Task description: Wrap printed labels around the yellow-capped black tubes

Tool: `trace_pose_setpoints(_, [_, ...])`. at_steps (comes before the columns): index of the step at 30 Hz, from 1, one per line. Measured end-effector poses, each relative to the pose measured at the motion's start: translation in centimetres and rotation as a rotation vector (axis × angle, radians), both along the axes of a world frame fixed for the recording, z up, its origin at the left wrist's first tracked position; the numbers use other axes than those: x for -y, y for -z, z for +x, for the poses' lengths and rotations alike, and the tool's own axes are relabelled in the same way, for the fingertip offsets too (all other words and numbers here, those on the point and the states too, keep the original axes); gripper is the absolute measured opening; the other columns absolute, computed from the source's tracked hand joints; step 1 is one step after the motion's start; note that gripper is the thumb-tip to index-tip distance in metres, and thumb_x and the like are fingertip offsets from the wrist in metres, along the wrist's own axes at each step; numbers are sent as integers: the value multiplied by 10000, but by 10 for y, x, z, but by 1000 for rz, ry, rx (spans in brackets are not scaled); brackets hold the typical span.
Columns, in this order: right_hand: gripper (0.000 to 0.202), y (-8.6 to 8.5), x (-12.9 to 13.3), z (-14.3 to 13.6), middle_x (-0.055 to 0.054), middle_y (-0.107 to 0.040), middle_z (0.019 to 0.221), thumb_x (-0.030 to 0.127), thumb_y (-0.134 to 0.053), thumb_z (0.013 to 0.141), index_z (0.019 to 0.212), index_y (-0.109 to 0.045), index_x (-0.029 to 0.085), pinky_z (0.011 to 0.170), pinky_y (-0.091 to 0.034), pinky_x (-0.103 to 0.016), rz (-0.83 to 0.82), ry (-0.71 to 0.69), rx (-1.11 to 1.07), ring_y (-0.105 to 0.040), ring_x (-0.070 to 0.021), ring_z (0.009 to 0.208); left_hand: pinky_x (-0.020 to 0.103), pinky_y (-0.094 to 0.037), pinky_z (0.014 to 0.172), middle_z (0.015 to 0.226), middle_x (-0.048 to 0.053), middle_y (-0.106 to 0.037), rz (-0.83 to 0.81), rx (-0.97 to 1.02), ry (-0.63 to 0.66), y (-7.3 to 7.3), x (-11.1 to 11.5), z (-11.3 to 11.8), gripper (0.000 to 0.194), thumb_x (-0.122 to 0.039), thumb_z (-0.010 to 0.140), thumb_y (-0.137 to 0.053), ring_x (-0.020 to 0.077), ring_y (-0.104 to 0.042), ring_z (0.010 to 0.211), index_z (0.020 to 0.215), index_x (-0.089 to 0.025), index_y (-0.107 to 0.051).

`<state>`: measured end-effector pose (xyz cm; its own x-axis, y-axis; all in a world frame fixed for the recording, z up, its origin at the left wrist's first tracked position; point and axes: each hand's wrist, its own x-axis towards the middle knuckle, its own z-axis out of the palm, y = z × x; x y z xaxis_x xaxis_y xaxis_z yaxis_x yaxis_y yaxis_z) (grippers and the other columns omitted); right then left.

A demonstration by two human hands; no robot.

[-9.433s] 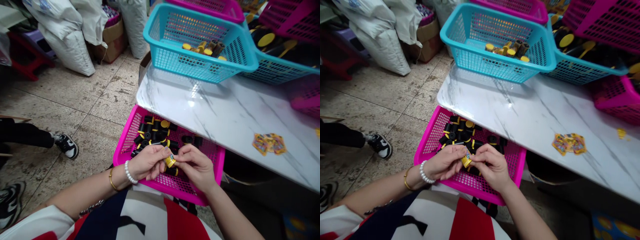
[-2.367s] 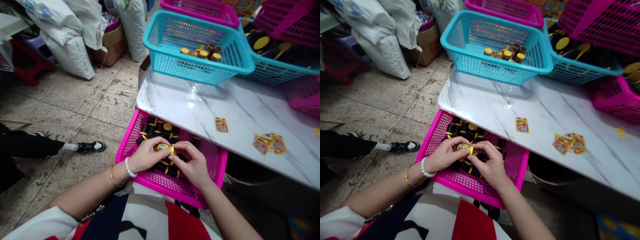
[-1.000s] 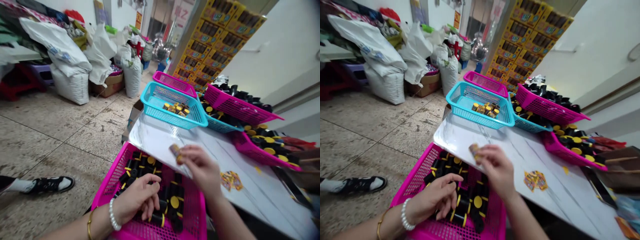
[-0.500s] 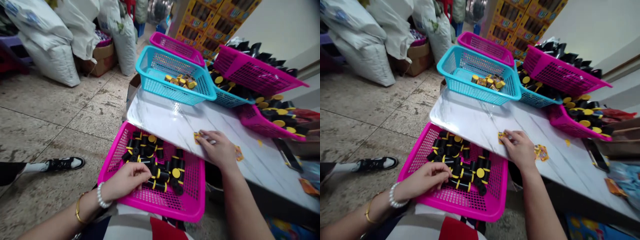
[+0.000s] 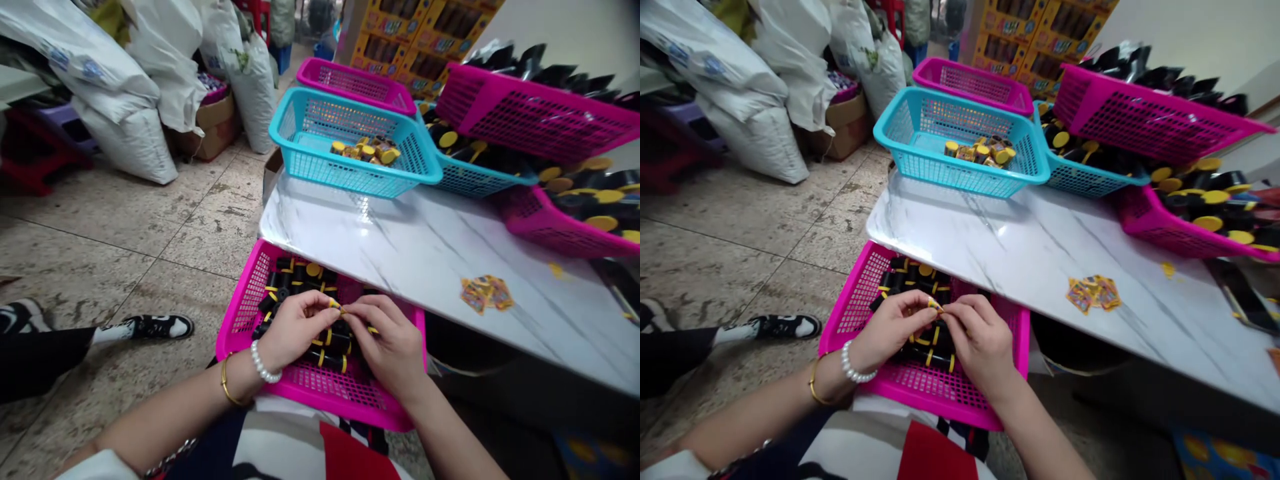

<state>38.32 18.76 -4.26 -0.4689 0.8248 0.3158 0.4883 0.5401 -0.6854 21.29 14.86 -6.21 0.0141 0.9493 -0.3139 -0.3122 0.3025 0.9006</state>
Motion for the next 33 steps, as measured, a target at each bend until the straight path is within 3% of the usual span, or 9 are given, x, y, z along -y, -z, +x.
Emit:
trace_pose_setpoints(2, [308,7,4,-5,-58,-644,965,269,-669,834,1136,-618,239,713,-546,-323,-229,56,-113,-640,-182,803,199,-314,490,620,-39,-531,-45,-20,-24,3,2,-4,229,-350,761,-694,72,-416,521,804,-133,-632])
trace_pose_setpoints(4, [377,11,5,-10,-64,-650,938,367,-660,838,1164,-573,200,611,-544,-291,-547,69,-206,-633,-161,710,201,-302,479,582,-44,-517,-82,-37,-36,5,5,-9,220,-347,755,-695,75,-412,504,768,-136,-638])
trace_pose_setpoints(6, [323,14,5,-16,-42,-650,772,454,-607,860,994,-610,160,502,-502,-250,-837,14,-221,-596,-133,577,201,-332,498,608,-32,-548,-80,-15,-33,6,9,-11,210,-336,748,-704,81,-446,526,778,-136,-648])
trace_pose_setpoints(8, [339,15,8,-22,6,-584,593,490,-576,872,835,-609,155,437,-442,-217,-956,2,-206,-530,-107,475,200,-374,531,664,-20,-584,-60,1,-62,7,14,-12,221,-323,743,-717,86,-484,565,850,-141,-652])
trace_pose_setpoints(12, [331,15,14,-30,44,-478,502,472,-562,886,743,-607,177,399,-365,-200,-784,105,-220,-441,-90,430,191,-362,489,600,-35,-542,-63,-86,-194,5,24,-14,228,-374,794,-676,80,-453,510,863,-160,-640])
trace_pose_setpoints(18, [258,16,20,-32,4,-544,574,419,-544,901,837,-655,195,429,-409,-239,-642,69,-205,-498,-134,483,191,-360,456,616,-6,-575,-37,-187,-211,3,32,-18,243,-385,807,-662,84,-456,501,857,-151,-700])
trace_pose_setpoints(29, [283,30,24,-23,8,-512,580,346,-515,925,700,-599,197,470,-365,-241,-409,20,-14,-459,-127,514,176,-277,411,566,-26,-525,-87,-60,-221,3,30,-17,246,-365,742,-726,51,-371,460,827,-134,-708])
trace_pose_setpoints(33, [307,31,24,-25,9,-494,568,345,-508,926,660,-571,206,485,-354,-250,-364,16,8,-457,-136,520,175,-245,401,549,-40,-509,-207,69,-129,8,27,-19,316,-407,691,-764,42,-352,438,841,-133,-713])
